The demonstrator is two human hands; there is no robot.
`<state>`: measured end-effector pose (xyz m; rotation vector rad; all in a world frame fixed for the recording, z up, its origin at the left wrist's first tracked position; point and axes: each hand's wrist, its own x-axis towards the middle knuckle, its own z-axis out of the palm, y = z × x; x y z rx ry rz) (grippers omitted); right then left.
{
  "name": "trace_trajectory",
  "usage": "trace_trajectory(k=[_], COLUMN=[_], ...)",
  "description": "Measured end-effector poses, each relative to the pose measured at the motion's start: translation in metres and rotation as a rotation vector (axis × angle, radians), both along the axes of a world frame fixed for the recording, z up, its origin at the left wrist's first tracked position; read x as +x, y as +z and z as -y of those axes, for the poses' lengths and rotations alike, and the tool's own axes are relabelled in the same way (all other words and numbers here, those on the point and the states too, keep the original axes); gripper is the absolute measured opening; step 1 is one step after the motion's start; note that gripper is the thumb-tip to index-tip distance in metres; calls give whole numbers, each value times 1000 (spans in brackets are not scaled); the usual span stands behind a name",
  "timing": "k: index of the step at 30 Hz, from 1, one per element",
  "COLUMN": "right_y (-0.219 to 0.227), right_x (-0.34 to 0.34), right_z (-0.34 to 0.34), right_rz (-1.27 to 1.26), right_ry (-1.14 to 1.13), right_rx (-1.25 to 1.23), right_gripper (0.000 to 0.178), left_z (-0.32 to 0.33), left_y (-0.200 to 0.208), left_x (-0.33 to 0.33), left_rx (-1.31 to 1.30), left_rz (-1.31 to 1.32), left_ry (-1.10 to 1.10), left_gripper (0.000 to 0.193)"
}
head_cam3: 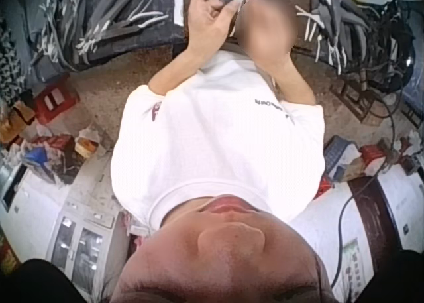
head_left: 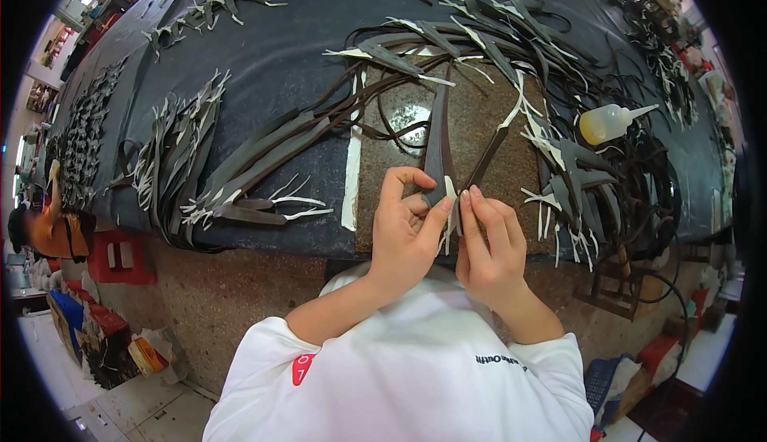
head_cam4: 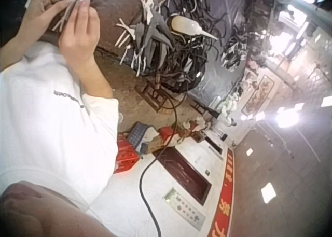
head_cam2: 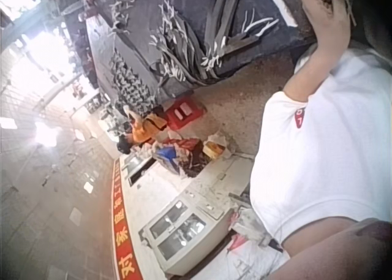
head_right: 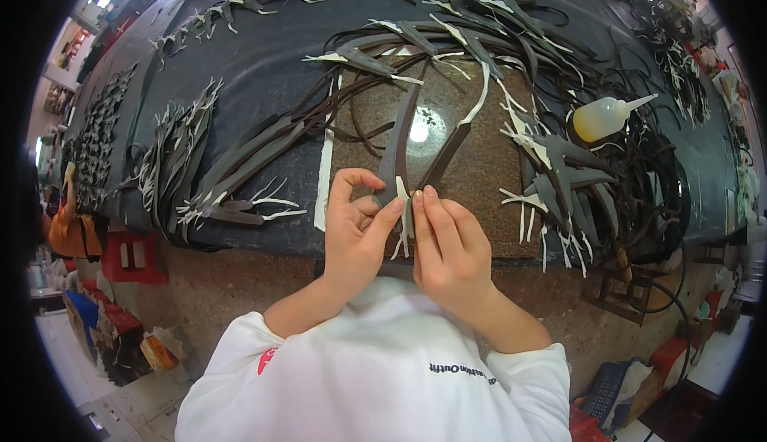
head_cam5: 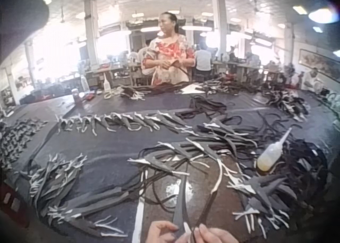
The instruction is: The person assembles shoe components by hand, placing adhesive lining strips onto leather pieces, pressing them together, and folding the edges along each strap.
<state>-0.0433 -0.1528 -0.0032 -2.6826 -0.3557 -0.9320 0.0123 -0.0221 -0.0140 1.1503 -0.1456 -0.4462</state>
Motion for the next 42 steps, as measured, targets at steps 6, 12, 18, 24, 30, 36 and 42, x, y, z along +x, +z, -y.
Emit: trace_trajectory(k=[6, 12, 18, 24, 30, 36, 42], right_y=[5, 3, -2, 17, 21, 25, 22], right_x=[2, 0, -1, 20, 35, 46, 60], right_z=[2, -8, -17, 25, 33, 35, 35], right_rz=[16, 4, 53, -171, -241, -304, -567], right_ry=[29, -45, -174, 160, 302, 394, 565], right_rx=[-217, -432, -500, 243, 162, 166, 478], right_gripper=[36, 35, 35, 28, 22, 22, 12], left_z=[-3, -3, -8, -23, -32, -31, -35], left_y=[9, 11, 21, 10, 8, -4, 7], left_x=[3, 6, 10, 16, 12, 7, 9], left_rx=[74, 121, 150, 119, 268, 460, 378], left_rz=[39, 27, -28, -10, 45, 272, 236], left_ry=[-2, 13, -75, -107, -144, -118, -66], left_gripper=[29, 29, 32, 42, 45, 37, 32])
